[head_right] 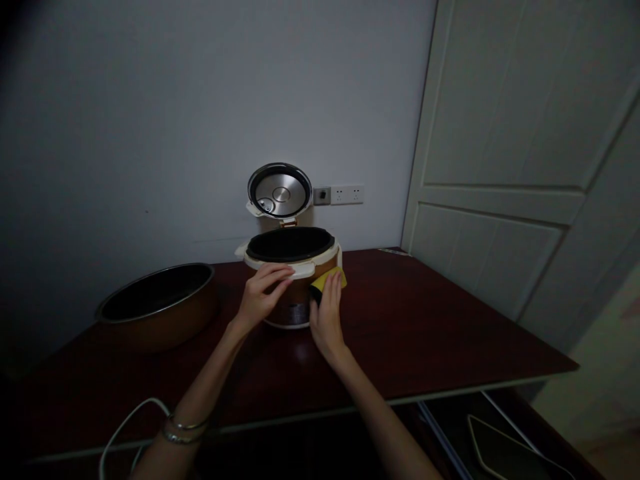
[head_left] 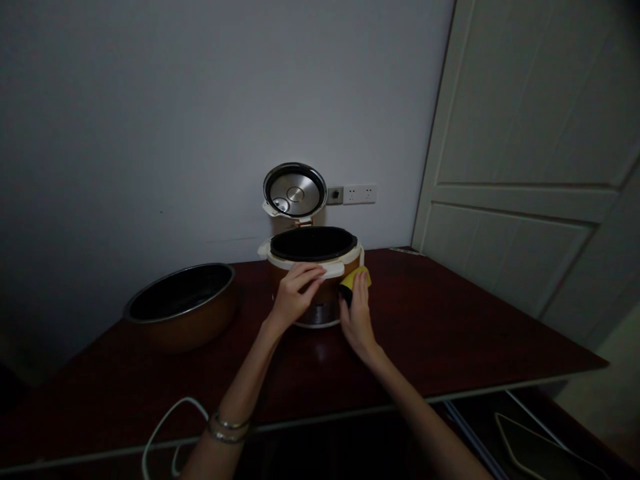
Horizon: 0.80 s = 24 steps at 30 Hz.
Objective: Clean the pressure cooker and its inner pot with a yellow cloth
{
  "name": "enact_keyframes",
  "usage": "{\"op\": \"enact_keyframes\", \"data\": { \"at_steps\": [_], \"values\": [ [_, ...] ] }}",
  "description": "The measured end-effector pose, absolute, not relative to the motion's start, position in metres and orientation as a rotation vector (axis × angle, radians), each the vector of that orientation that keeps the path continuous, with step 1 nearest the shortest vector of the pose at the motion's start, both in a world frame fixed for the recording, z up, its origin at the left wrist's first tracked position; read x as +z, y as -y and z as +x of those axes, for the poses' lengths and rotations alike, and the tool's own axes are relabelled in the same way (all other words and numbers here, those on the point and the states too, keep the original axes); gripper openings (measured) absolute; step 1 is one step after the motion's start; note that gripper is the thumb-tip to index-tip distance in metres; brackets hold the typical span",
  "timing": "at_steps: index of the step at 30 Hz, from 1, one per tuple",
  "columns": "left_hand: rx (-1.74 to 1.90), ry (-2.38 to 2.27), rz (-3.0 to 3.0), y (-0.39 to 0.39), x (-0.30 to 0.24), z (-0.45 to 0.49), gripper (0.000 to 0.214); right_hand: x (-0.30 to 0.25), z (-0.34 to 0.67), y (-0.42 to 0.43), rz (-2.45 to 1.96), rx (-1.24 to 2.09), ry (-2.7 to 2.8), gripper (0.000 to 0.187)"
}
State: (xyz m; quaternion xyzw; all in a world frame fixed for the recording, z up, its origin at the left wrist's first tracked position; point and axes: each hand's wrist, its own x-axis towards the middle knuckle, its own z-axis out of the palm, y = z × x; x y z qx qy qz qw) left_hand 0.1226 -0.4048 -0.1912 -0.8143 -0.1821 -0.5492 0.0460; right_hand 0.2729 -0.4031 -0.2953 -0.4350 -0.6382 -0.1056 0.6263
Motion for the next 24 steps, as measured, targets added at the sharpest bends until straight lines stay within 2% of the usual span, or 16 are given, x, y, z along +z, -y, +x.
{"op": "enact_keyframes", "data": {
  "at_steps": [5,10,14,19,24],
  "values": [
    [-1.694,0.609,-2.479,0.404,-0.193,0.124,0.016,-0.286,0.27,0.404,-1.033,-0.319,1.523,0.081],
    [-1.72,0.641,-2.472,0.406,-0.193,0.125,0.015,-0.337,0.264,0.408,-1.173,-0.282,1.529,0.083],
    [-1.726,0.636,-2.46,0.406,-0.192,0.126,0.014,-0.359,0.265,0.402,-1.236,-0.19,1.493,0.076],
    [-1.744,0.636,-2.463,0.404,-0.194,0.125,0.014,-0.316,0.27,0.399,-1.174,-0.134,1.473,0.066],
    [-1.749,0.638,-2.47,0.404,-0.195,0.125,0.014,-0.277,0.267,0.403,-1.147,-0.131,1.456,0.07]
  ]
}}
